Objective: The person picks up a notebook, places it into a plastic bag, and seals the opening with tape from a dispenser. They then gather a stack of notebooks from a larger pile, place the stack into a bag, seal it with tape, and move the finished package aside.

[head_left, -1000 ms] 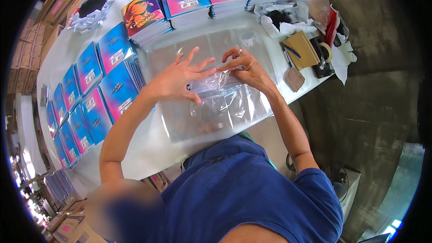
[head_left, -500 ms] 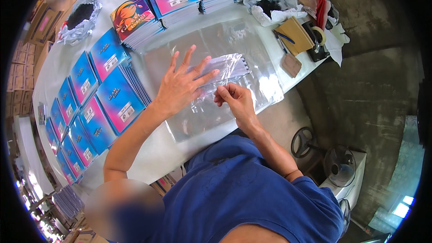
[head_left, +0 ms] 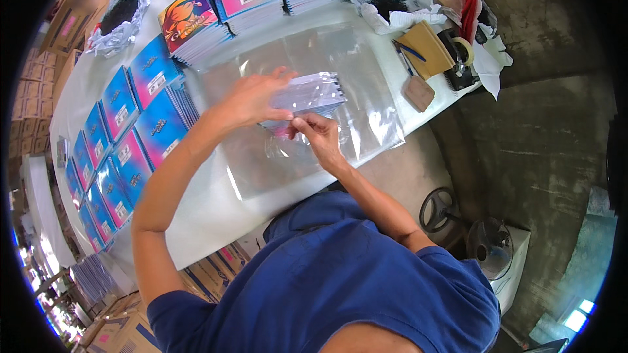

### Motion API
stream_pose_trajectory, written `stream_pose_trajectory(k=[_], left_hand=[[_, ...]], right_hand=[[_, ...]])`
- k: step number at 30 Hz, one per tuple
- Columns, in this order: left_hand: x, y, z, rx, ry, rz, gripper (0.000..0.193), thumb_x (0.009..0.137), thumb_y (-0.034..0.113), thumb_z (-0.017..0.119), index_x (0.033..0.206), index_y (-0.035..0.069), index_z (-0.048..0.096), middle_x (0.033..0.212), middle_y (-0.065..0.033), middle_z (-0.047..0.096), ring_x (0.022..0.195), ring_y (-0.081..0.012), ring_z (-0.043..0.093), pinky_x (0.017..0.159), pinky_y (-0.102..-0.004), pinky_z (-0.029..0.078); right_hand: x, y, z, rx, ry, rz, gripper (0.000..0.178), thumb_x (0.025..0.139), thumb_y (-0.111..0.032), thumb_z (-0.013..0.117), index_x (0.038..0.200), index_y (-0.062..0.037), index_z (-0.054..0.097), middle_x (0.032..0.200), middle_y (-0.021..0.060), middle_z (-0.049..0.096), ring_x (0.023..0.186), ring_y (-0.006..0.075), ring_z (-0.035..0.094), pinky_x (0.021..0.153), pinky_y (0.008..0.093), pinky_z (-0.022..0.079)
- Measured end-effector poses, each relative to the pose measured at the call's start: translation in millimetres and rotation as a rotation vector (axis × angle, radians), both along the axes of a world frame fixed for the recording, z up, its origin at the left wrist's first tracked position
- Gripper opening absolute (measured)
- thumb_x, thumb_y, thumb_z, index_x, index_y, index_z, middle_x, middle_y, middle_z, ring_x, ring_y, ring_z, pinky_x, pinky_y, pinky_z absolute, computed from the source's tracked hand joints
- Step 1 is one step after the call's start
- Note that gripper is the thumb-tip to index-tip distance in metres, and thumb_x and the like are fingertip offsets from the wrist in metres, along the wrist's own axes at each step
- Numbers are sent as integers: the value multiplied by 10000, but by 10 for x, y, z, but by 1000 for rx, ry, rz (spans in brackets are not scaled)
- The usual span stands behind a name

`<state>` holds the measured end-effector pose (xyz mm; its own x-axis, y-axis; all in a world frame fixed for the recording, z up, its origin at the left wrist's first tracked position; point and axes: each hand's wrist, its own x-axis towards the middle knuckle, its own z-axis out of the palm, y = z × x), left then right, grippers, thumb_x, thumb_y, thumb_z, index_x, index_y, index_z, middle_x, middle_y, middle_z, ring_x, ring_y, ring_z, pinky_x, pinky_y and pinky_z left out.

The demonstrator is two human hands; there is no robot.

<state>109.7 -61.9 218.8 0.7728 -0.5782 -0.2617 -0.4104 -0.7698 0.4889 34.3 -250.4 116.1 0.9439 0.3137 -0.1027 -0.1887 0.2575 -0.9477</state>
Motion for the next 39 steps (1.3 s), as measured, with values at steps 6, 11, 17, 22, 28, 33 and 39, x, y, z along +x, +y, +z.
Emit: stream_pose_trajectory(k=[6, 11, 17, 22, 28, 33, 39], left_hand=[[-145, -59, 161, 92, -41, 80, 799, 734, 366, 744, 1415, 155, 383, 1480, -162, 327, 1208, -356, 492, 986, -417, 420], [-117, -271, 239, 35, 12, 157, 860, 651, 141, 799, 1408, 146, 391, 1493, -149, 311, 1275, -358, 431, 1024, -389, 392], [-197, -273, 250, -5, 77, 255, 897, 580, 41, 797, 1389, 106, 415, 1503, -149, 294, 1363, -335, 319, 1082, -383, 330], [-204, -289, 241, -46, 70, 284, 897, 563, 33, 788, 1381, 77, 423, 1501, -153, 301, 1393, -318, 273, 1102, -363, 293], [-191, -175, 117, -85, 75, 248, 932, 561, 37, 787, 1403, 82, 390, 1488, -157, 330, 1391, -302, 287, 1100, -356, 287], [-99, -226, 215, -45, 48, 206, 970, 601, 26, 773, 1450, 136, 315, 1448, -152, 397, 1341, -297, 377, 1098, -346, 297], [-141, -99, 169, -60, 132, 213, 913, 684, 291, 755, 1463, 181, 290, 1437, -179, 395, 1167, -363, 533, 982, -378, 421]], right_hand=[[947, -2450, 60, -567, -161, 101, 176, 841, -140, 683, 935, 6, 711, 877, 64, 702, 850, 114, 635, 817, 256, 487], [1751, -5049, 228, -1028, -51, -654, 219, 762, -203, 742, 887, -24, 725, 804, 52, 678, 790, 139, 602, 739, 292, 447], [2214, -5454, 199, -721, 347, -219, 296, 781, -235, 740, 990, -31, 690, 1157, 114, 612, 1110, 255, 532, 894, 529, 449], [2206, -5661, -78, -181, 240, -71, 184, 815, -161, 705, 931, -21, 675, 1274, 116, 541, 1220, 252, 460, 929, 508, 481], [1745, -5681, -541, -556, -37, -456, 174, 707, -169, 761, 764, -20, 691, 1305, 174, 534, 1065, 292, 593, 807, 452, 524], [1476, -5233, -343, -1469, -100, -694, 222, 716, -237, 773, 754, -25, 717, 742, 78, 676, 772, 208, 633, 644, 365, 488], [225, -1694, 457, -244, 101, 5, 127, 835, -163, 669, 832, -45, 714, 789, 11, 664, 749, 74, 558, 681, 232, 404]])
